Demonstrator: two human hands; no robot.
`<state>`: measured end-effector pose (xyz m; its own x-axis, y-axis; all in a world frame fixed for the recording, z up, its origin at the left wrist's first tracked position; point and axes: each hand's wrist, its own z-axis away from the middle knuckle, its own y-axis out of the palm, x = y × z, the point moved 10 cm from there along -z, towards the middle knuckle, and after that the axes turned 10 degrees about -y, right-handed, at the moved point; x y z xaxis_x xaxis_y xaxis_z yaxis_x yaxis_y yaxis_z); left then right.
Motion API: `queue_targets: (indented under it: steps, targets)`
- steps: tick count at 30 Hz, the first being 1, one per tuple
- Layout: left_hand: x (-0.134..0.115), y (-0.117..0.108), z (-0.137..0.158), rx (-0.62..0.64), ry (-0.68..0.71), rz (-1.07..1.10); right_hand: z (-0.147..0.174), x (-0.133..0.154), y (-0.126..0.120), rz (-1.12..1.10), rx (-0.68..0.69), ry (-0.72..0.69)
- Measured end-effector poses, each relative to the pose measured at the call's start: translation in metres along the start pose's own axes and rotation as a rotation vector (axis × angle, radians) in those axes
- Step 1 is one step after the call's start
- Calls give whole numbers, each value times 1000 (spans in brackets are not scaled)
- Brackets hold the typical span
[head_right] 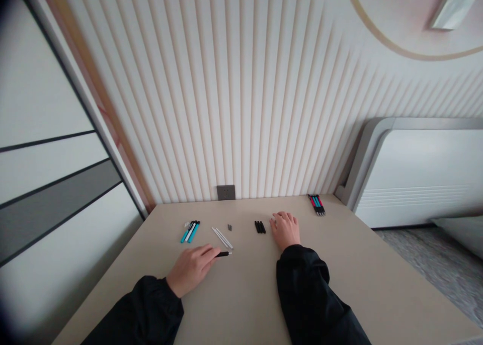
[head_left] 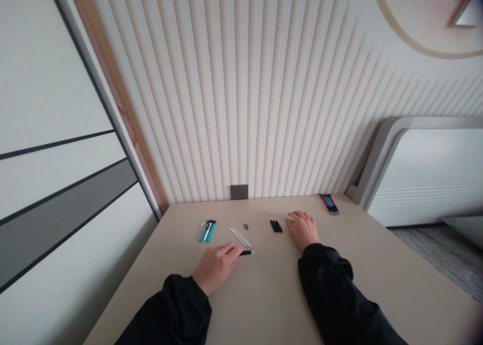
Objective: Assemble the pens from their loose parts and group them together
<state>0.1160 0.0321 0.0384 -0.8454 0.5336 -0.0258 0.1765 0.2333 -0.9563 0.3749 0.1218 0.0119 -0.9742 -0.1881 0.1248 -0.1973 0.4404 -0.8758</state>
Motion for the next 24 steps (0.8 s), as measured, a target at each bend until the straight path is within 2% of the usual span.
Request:
queue_targets:
  steps: [6,11,21,24]
  targets:
    - [2,-2,1,-22,-4,31,-1,0,6,5,22,22]
    - [6,-4,-1,-53,-63,28,-2,-1,5,-3,23,17]
    - [10,-4,-1,-40,-103,45,-1,6,3,-30,-37,-40]
    - [7,-6,0,-47,-90,51,-3,8,-7,-76,-93,-57]
